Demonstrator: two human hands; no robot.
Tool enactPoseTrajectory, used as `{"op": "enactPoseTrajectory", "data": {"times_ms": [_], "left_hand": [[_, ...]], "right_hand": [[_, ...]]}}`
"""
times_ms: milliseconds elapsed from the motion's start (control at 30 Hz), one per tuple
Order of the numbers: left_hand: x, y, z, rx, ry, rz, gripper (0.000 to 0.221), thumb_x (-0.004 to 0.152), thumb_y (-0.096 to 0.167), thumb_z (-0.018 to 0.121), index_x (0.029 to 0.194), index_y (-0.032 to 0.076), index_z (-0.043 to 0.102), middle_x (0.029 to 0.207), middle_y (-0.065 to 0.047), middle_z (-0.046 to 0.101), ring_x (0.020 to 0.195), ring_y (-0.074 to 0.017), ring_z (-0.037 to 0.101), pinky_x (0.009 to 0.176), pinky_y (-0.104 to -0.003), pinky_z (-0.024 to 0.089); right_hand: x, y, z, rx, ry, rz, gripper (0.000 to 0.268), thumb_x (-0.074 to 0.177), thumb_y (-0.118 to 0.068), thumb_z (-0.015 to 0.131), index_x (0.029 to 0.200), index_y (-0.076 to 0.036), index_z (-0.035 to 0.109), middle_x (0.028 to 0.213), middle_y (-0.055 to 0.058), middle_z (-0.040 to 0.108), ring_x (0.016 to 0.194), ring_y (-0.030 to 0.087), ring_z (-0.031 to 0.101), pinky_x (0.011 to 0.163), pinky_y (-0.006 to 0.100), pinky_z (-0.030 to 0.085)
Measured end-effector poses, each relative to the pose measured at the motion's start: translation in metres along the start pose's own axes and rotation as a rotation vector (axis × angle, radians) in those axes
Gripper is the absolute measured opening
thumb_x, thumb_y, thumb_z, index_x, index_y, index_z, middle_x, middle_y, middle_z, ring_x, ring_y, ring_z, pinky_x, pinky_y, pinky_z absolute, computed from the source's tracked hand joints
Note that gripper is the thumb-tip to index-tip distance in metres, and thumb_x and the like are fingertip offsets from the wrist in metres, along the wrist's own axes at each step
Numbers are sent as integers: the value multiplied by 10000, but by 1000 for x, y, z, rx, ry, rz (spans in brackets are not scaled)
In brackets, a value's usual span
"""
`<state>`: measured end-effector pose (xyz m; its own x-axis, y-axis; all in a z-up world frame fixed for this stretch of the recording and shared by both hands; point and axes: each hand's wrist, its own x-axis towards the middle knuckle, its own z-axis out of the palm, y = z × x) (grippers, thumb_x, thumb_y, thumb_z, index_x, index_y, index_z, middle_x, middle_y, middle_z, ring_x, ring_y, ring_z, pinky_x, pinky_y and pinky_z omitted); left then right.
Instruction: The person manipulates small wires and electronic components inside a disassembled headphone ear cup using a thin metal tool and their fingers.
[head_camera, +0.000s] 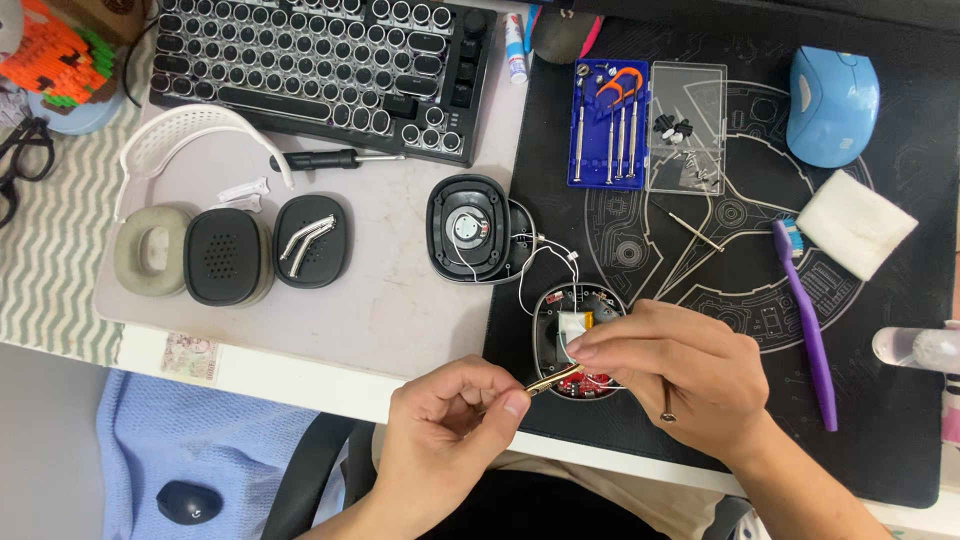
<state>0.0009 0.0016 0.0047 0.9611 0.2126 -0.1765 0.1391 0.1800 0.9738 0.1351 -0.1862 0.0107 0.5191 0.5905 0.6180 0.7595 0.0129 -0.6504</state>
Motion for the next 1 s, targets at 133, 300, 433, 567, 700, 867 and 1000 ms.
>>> {"op": "enactPoseTrajectory", "data": {"times_ms": [133, 300, 433, 567, 700, 867, 1000], "left_hand": [[-1, -1, 0, 2, -7, 2, 57, 947, 51, 716, 895, 32, 704, 710, -14, 610, 643, -82, 520, 608, -230, 420], [-1, 1, 0, 14, -1, -4, 68, 945, 46, 717, 879, 35, 703, 691, -13, 602, 623, -83, 511, 584, -233, 415], [-1, 1, 0, 21, -5, -8, 74, 947, 53, 717, 876, 41, 699, 691, -9, 590, 623, -83, 499, 582, -235, 408], [-1, 2, 0, 29, -3, -6, 72, 947, 52, 716, 877, 41, 703, 692, -6, 595, 626, -79, 503, 581, -232, 406], [1, 4, 0, 37, 19, 17, 37, 952, 35, 701, 918, 22, 703, 716, -2, 587, 656, -81, 517, 630, -226, 440], [10, -3, -5, 173, 90, 148, 37, 946, 65, 694, 966, 36, 706, 839, -50, 683, 716, -106, 562, 662, -235, 478], [17, -11, -10, 224, 148, 156, 73, 924, 53, 717, 994, 37, 730, 902, -66, 726, 782, -119, 625, 716, -231, 536]], "right_hand": [[1, -1, -1, -1, -23, -1, 87, 957, -49, 618, 994, -60, 696, 934, 108, 781, 757, 184, 768, 664, 263, 588], [1, -1, -1, 0, -14, 1, 94, 957, -49, 611, 985, -54, 700, 933, 121, 778, 723, 194, 753, 637, 257, 575], [2, -1, -1, -2, -16, -12, 96, 958, -45, 604, 978, -49, 698, 909, 117, 777, 750, 195, 771, 638, 261, 593], [0, -2, -2, 8, -27, 41, 101, 964, -52, 601, 983, -75, 697, 920, 99, 780, 756, 188, 776, 687, 249, 609], [-3, -6, -6, 316, 75, 392, 74, 940, -115, 643, 915, -62, 688, 867, 128, 771, 792, 199, 779, 717, 250, 644], [-25, 13, -2, 936, 303, 623, 88, 969, -117, 697, 969, -29, 695, 830, 181, 687, 733, 210, 623, 664, 299, 489], [-32, 19, -3, 1072, 344, 615, 63, 990, -100, 689, 1021, -50, 711, 861, 189, 684, 753, 199, 616, 606, 284, 427]]}}
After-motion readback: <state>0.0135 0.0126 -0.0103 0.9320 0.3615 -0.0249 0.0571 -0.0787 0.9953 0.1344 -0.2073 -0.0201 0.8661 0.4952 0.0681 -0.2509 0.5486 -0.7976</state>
